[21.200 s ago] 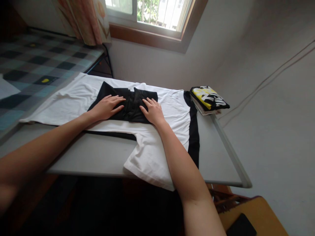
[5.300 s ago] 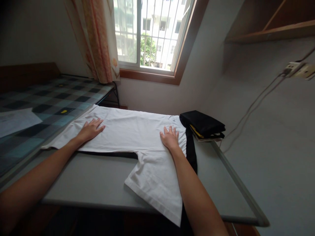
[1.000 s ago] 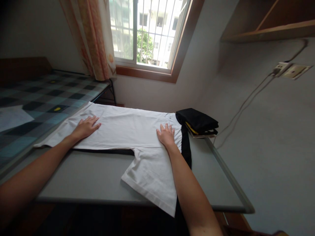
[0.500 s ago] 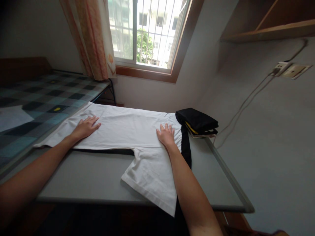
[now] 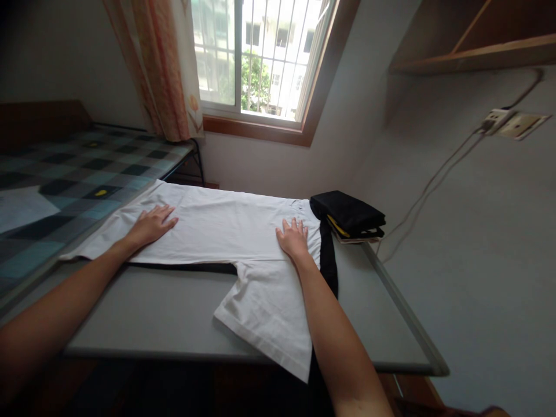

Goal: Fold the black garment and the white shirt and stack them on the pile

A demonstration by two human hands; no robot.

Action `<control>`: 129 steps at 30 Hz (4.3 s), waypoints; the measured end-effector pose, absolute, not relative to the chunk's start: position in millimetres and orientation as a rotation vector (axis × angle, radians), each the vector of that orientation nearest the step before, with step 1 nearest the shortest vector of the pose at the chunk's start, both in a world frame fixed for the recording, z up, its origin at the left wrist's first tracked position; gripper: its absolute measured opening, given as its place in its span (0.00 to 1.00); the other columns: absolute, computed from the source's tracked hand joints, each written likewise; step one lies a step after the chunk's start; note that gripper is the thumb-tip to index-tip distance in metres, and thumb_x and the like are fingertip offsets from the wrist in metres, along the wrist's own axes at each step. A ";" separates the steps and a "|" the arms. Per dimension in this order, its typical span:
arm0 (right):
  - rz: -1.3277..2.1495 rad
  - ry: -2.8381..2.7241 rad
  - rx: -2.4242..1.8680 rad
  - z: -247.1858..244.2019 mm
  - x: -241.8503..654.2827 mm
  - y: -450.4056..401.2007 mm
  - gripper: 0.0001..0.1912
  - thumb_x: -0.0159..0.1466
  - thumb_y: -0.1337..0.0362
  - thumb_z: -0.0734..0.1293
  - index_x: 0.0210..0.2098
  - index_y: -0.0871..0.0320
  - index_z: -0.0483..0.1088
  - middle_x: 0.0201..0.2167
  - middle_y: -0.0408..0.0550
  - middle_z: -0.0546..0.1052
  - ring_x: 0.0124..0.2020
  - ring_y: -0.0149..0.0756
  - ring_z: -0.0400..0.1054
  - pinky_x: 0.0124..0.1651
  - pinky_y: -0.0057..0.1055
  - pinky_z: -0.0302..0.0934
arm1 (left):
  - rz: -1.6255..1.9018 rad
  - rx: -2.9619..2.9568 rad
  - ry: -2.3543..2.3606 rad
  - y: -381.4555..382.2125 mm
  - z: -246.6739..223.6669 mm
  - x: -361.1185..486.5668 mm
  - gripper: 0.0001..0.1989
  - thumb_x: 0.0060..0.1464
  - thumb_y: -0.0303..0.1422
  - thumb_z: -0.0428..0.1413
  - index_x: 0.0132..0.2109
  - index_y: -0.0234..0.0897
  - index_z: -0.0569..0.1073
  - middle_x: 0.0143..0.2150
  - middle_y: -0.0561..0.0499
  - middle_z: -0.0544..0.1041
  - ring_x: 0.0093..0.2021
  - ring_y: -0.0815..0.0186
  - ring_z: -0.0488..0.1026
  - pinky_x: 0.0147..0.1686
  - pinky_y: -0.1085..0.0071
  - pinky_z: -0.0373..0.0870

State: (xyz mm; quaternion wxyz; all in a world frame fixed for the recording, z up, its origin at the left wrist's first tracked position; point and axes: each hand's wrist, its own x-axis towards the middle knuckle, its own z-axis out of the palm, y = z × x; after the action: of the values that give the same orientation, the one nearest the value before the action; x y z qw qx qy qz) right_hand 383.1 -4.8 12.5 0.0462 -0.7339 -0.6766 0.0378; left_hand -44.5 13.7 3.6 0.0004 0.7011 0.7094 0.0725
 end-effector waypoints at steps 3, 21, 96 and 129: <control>0.117 -2.065 -2.236 13.7 382.5 -5.5 0.31 0.75 0.53 0.53 0.73 0.58 0.56 0.75 0.61 0.52 0.75 0.57 0.42 0.73 0.52 0.40 | 0.230 2.201 2.228 13.9 3.1 -44.8 0.32 0.67 0.44 0.41 0.72 0.34 0.60 0.74 0.40 0.58 0.74 0.49 0.52 0.70 0.45 0.49; 0.124 -2.062 -2.228 12.8 383.3 -4.9 0.31 0.75 0.53 0.53 0.72 0.58 0.57 0.75 0.61 0.53 0.75 0.57 0.42 0.72 0.53 0.41 | 0.230 2.191 2.228 14.9 2.0 -45.4 0.33 0.67 0.45 0.41 0.72 0.35 0.60 0.75 0.41 0.57 0.74 0.48 0.52 0.70 0.46 0.49; 0.137 -2.060 -2.222 11.9 384.1 -3.8 0.31 0.75 0.53 0.53 0.73 0.58 0.56 0.75 0.61 0.52 0.75 0.56 0.42 0.73 0.53 0.39 | 0.230 2.188 2.213 14.1 3.4 -45.0 0.33 0.67 0.45 0.41 0.72 0.32 0.60 0.75 0.40 0.57 0.75 0.47 0.52 0.70 0.45 0.48; 0.143 -2.064 -2.225 13.8 383.3 -4.6 0.31 0.75 0.53 0.52 0.73 0.58 0.56 0.75 0.61 0.52 0.75 0.58 0.41 0.73 0.53 0.39 | 0.209 2.207 2.210 14.5 2.8 -45.7 0.34 0.66 0.45 0.40 0.72 0.31 0.61 0.75 0.39 0.56 0.75 0.47 0.51 0.70 0.45 0.48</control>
State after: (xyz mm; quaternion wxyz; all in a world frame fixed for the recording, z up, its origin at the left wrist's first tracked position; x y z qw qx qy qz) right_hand 383.3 -4.6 13.8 0.0516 -0.7312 -0.6785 0.0469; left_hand -45.7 14.5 2.8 0.0056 0.7049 0.7061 0.0667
